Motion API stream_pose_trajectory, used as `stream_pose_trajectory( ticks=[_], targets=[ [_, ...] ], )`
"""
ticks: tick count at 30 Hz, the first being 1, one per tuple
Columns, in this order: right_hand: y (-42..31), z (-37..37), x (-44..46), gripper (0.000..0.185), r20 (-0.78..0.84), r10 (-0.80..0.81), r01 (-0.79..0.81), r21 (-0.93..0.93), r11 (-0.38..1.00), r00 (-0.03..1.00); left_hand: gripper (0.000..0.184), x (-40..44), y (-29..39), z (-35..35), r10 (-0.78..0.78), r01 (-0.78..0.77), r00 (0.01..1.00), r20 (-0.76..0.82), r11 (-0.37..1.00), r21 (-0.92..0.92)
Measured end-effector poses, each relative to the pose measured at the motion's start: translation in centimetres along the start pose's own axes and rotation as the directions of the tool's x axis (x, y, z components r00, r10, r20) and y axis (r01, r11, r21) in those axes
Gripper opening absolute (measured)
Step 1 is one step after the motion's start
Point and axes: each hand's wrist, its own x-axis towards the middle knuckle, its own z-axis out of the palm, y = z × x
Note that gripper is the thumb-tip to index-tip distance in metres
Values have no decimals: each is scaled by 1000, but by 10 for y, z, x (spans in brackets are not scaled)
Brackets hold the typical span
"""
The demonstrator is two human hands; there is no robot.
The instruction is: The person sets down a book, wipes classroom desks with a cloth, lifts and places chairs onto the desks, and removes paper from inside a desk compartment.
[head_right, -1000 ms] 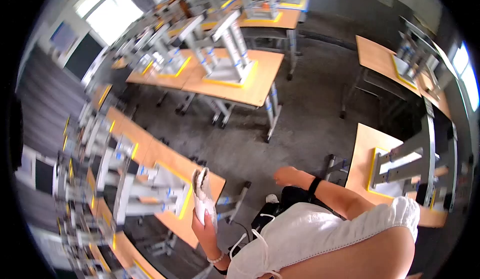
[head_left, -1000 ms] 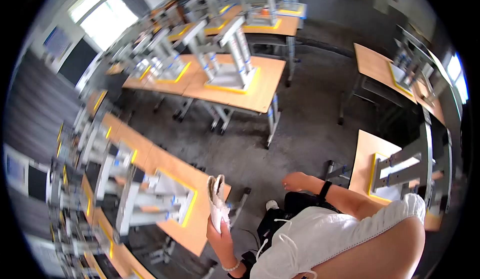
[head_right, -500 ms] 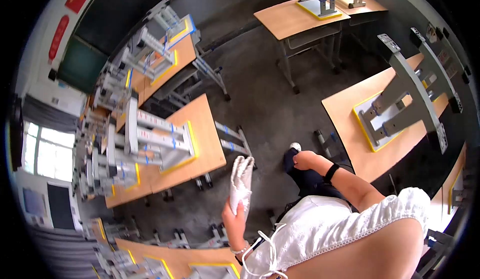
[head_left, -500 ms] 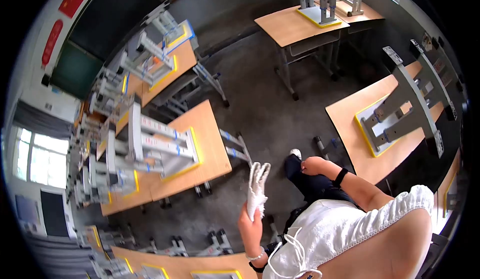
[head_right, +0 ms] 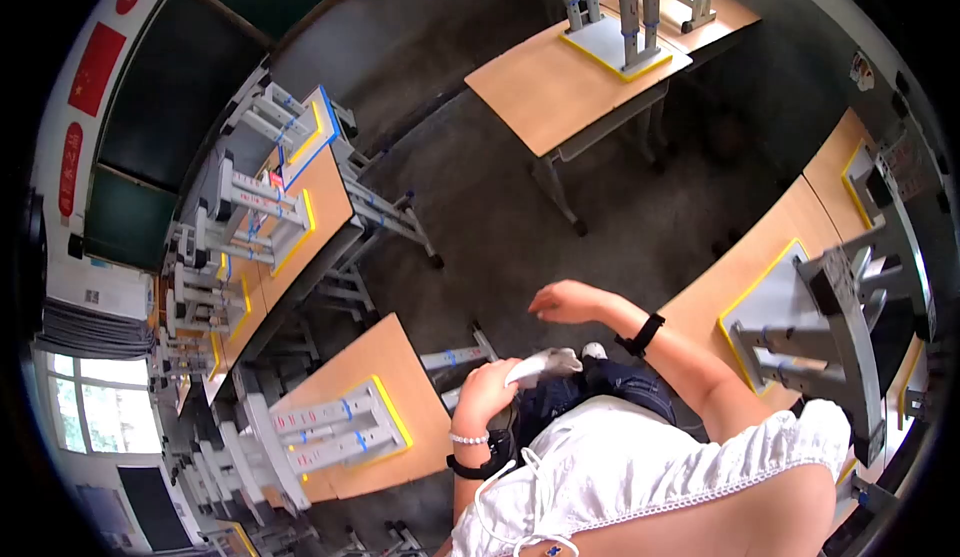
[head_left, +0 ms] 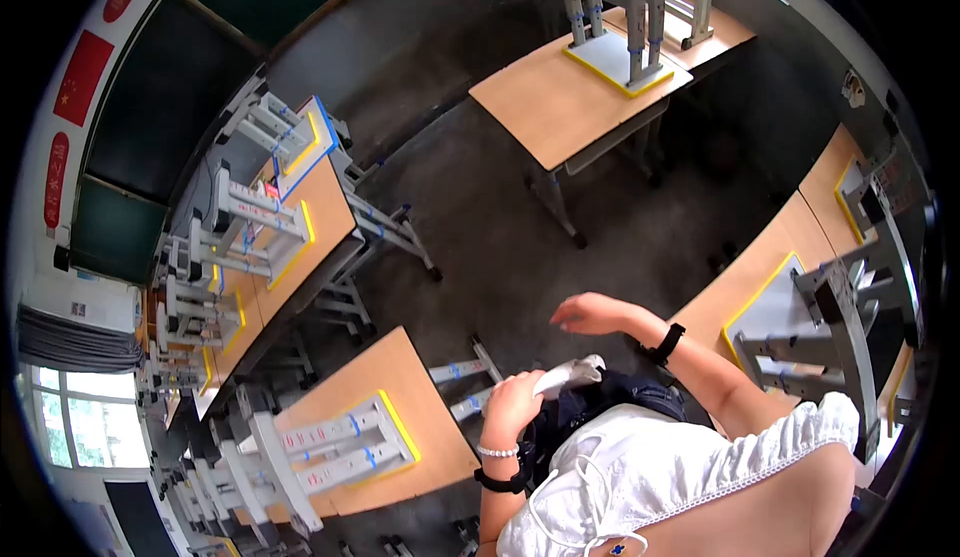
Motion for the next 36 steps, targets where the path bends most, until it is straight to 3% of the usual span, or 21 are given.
stream_pose_trajectory(
  ticks=[1,3,5,7,8,9,13,15,17,20,21,23,25,27,29,31,32,33,35,36],
  targets=[
    [-3,-8,12,25,33,-84,82,55,995,996,28,15,-4,-4,23,-23,1000,19,1000,1],
    [-16,-19,33,26,235,-114,58,233,971,965,23,44,-13,-19,32,-27,996,80,998,-62],
    [-1,-15,58,32,424,-52,-128,385,914,904,21,69,-33,-28,7,1,988,153,998,-56],
    [16,-12,81,35,421,11,-218,447,868,907,19,94,-56,-42,-3,37,981,194,984,-175],
    [33,-8,97,37,467,66,-290,426,857,882,20,107,-66,-52,23,5,991,135,978,-207],
    [50,-7,109,45,447,95,-290,392,873,889,20,121,-77,-65,-7,38,986,169,983,-181],
    [68,-29,180,47,518,225,-437,334,836,826,23,184,-162,-92,1,89,969,246,932,-351],
    [62,-53,206,45,399,216,-353,312,882,891,23,224,-185,-119,9,73,961,276,955,-286],
    [55,-85,243,41,393,197,-299,218,929,898,21,263,-198,-147,41,24,970,240,965,-261],
    [51,-125,275,31,41,277,-279,221,935,960,25,324,-204,-185,149,-130,987,61,962,-240],
    [53,-137,287,27,-101,281,-257,200,945,954,32,348,-202,-194,203,-205,979,-32,969,-138],
    [45,-170,302,22,-422,272,-288,27,957,865,40,394,-186,-209,423,-451,858,-292,892,-33],
    [26,-203,309,25,-701,255,-392,-38,919,666,47,436,-162,-228,521,-518,773,-363,848,114],
    [8,-236,304,29,-834,113,-448,-171,878,540,53,474,-138,-247,588,-589,683,-433,794,149],
    [5,-259,301,31,-894,0,-533,-267,803,449,56,512,-120,-255,664,-638,620,-417,737,224],
    [35,-270,298,32,-907,-28,-597,-300,744,421,61,554,-115,-241,719,-640,624,-307,695,327],
    [68,-267,294,44,-884,143,-677,-227,701,444,68,572,-119,-229,718,-655,656,-233,695,296],
    [94,-260,290,51,-858,228,-730,-220,648,460,70,588,-125,-216,708,-639,696,-117,686,349],
    [139,-246,289,64,-794,387,-817,-223,532,469,72,608,-141,-193,679,-663,733,36,703,256],
    [165,-239,288,72,-789,428,-824,-165,542,440,73,616,-152,-180,668,-668,737,103,696,265]
  ],
)
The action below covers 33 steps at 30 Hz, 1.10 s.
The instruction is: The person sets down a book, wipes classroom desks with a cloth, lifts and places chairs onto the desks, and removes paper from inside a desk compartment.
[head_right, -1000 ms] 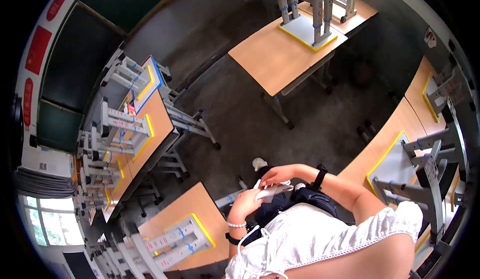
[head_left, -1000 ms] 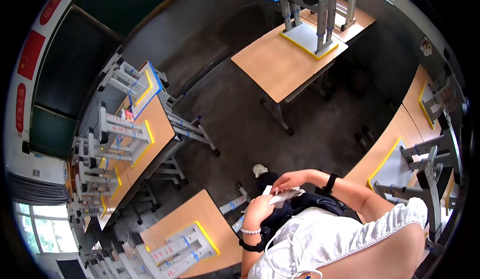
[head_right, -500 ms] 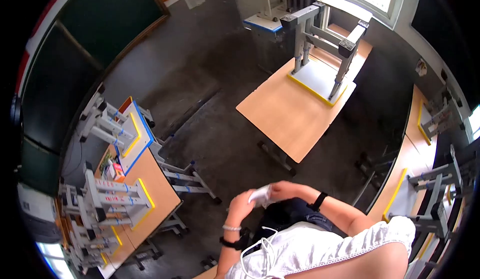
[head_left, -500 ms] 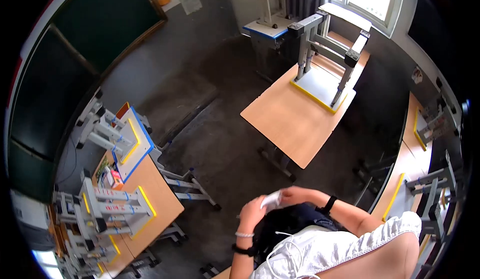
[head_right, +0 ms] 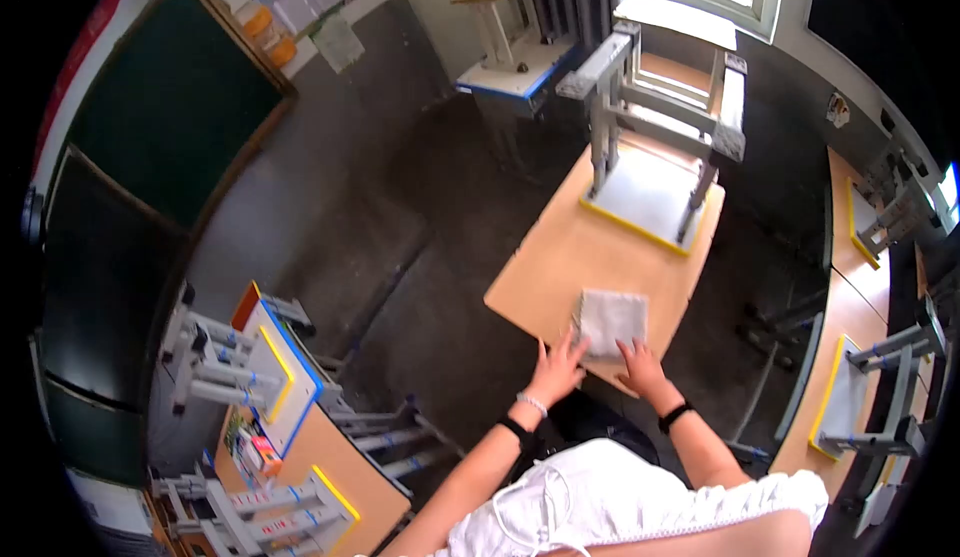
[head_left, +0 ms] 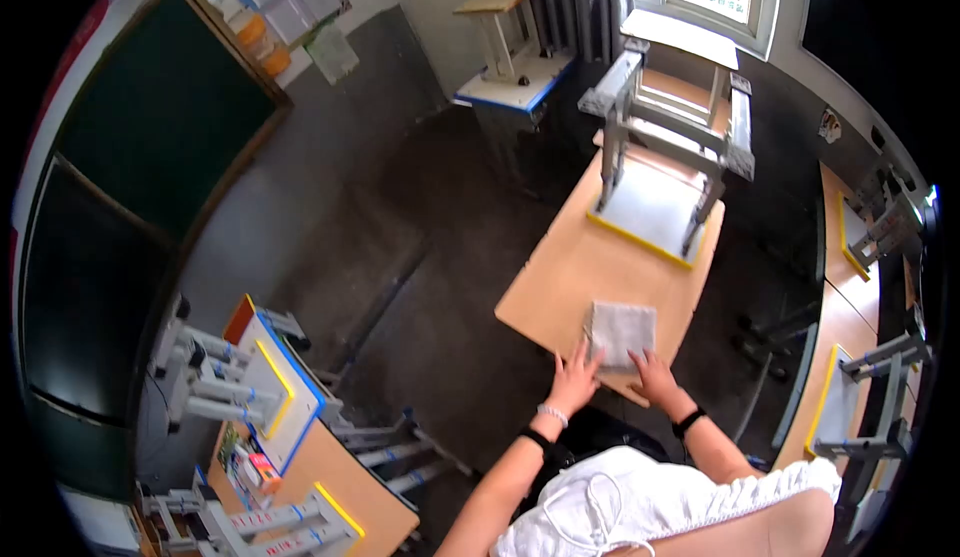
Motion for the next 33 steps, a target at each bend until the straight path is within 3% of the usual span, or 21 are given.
stream_pose_trajectory(
  ticks=[1,3,5,6,8,11,14,18,22,23,26,29,33],
  targets=[
    [7,15,12,79,29,49,-50,43,998,998,74,2,-10,10,6,-7,997,76,1000,9],
    [3,18,29,77,-28,125,-121,113,986,992,77,5,-19,12,-27,40,969,247,998,-45],
    [11,34,47,76,-125,175,-151,181,972,977,77,13,-31,15,32,-33,970,241,999,0],
    [9,31,58,72,-88,235,-211,227,951,968,75,21,-40,18,57,-59,966,254,998,1],
    [13,33,80,71,-147,197,-177,137,975,969,70,35,-48,14,79,-90,950,302,996,23],
    [23,42,94,70,-175,174,-165,67,984,969,67,56,-61,9,69,-79,967,244,996,31],
    [23,31,145,69,-195,236,-214,128,969,952,70,75,-81,2,37,-23,968,246,998,-58],
    [15,42,203,70,-205,294,-281,91,955,933,77,95,-116,1,-46,60,908,415,998,-21],
    [-9,56,263,71,-185,310,-299,81,951,933,76,137,-154,-4,57,-16,993,103,932,-362],
    [-17,60,274,73,-215,372,-349,140,927,903,77,149,-159,-4,11,15,992,122,978,-210],
    [-53,47,274,71,-232,531,-455,311,835,815,64,182,-176,5,38,-35,999,24,992,-118],
    [-92,94,281,58,-302,595,-540,252,803,744,53,208,-191,22,153,-163,981,117,983,83],
    [-101,102,281,51,-293,649,-560,335,758,702,48,218,-205,47,233,-230,969,79,972,-37]
  ],
)
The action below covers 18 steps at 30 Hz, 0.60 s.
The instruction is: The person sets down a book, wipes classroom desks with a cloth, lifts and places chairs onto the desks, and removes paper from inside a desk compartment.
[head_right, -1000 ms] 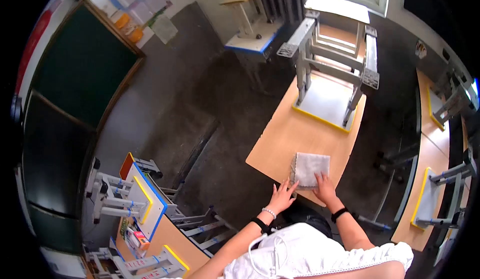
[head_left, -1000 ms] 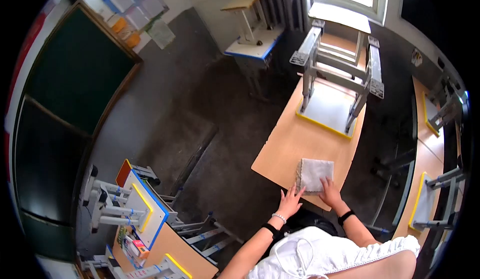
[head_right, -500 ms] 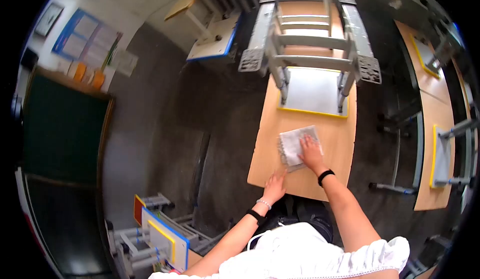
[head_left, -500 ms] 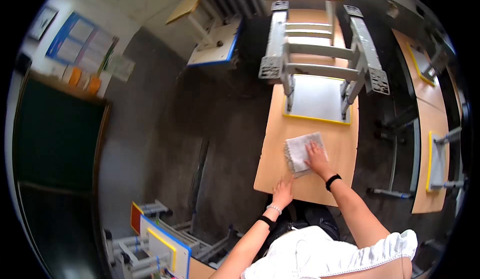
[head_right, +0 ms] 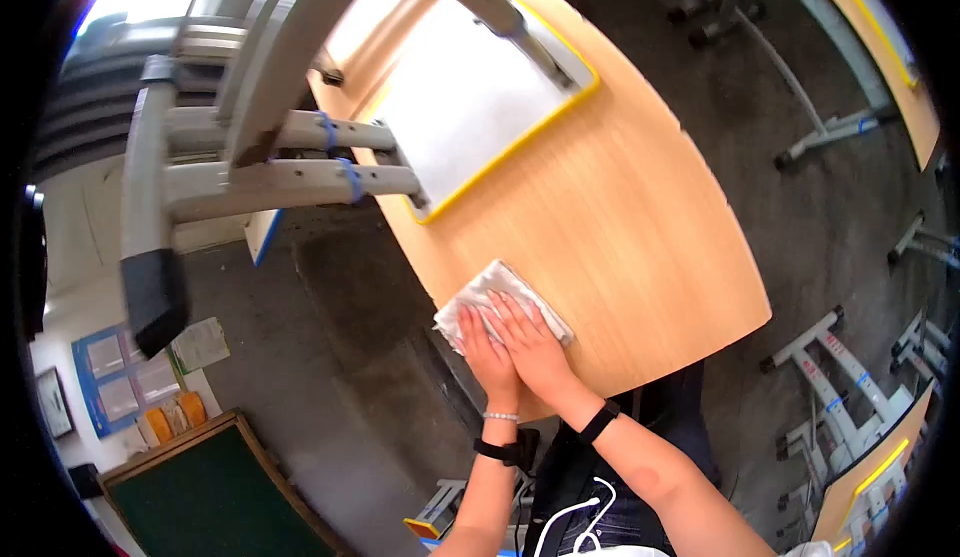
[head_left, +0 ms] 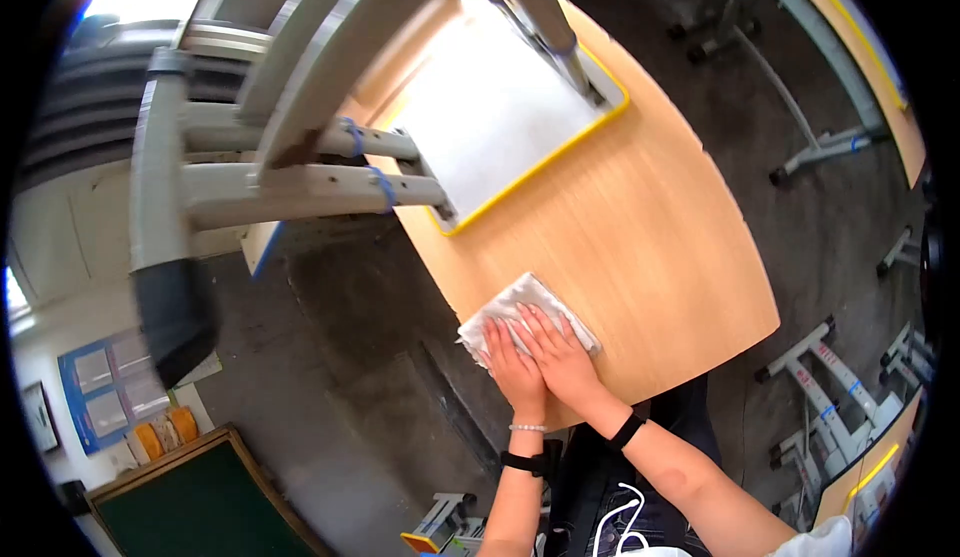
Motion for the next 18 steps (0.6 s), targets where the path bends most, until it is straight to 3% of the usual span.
stream_pose_trajectory(
  ticks=[8,9,14,16,18],
  targets=[
    [0,-2,6,50,75,26,-24,-26,999,997,52,2,-5,4,3,-3,1000,17,1000,5],
    [-1,-1,6,51,58,42,-44,39,998,997,53,1,-6,3,6,-7,1000,28,1000,10],
    [5,-23,19,57,178,-9,19,-57,998,984,57,7,-4,-2,8,-1,996,90,997,-73],
    [4,-33,25,57,223,-16,42,-109,993,975,61,14,-6,-12,66,-46,989,131,988,-149],
    [6,-38,27,70,227,-64,78,-53,996,972,62,22,-11,-16,130,-104,982,140,978,-179]
  ],
)
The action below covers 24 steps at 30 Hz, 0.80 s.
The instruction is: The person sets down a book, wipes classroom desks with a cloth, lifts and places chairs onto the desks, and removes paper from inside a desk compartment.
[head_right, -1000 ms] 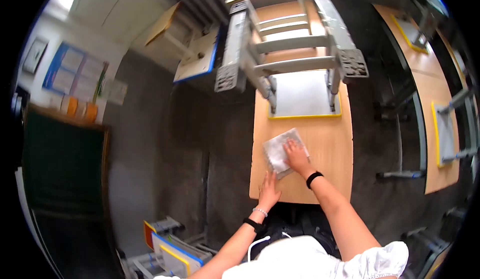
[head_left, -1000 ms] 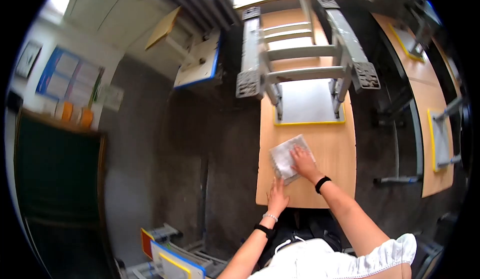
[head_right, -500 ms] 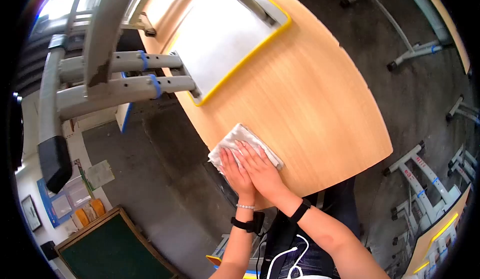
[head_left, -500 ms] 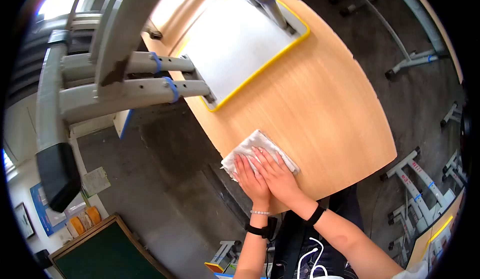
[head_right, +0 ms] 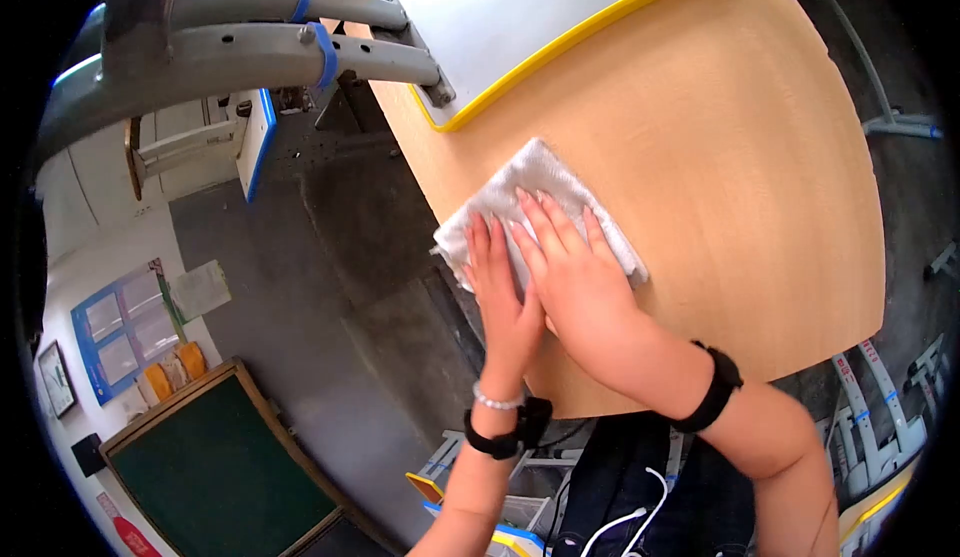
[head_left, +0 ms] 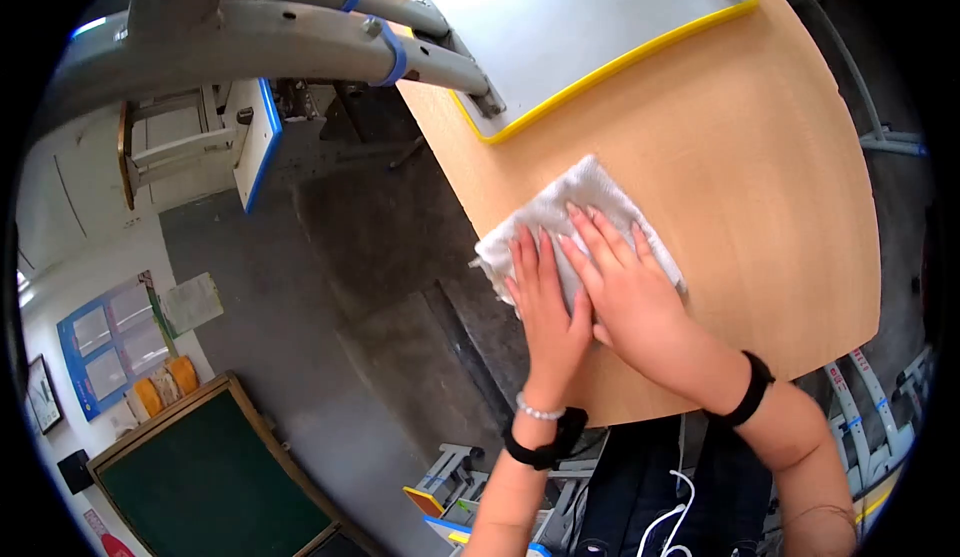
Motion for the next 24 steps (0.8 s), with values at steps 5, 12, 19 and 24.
stream_pose_trajectory(
  ticks=[5,12,19,24],
  targets=[
    [11,-19,30,85,35,-81,79,66,995,996,63,38,-20,-17,117,-118,993,29,990,75],
    [21,-25,64,78,1,-126,122,229,966,992,60,68,-39,-18,252,-239,968,-14,934,267],
    [2,-9,60,87,-41,-21,21,4,1000,999,62,67,-39,-16,269,-241,963,-17,888,391],
    [-4,-5,60,96,1,37,-37,-28,999,999,64,66,-38,-16,275,-247,961,-6,874,419]
  ],
)
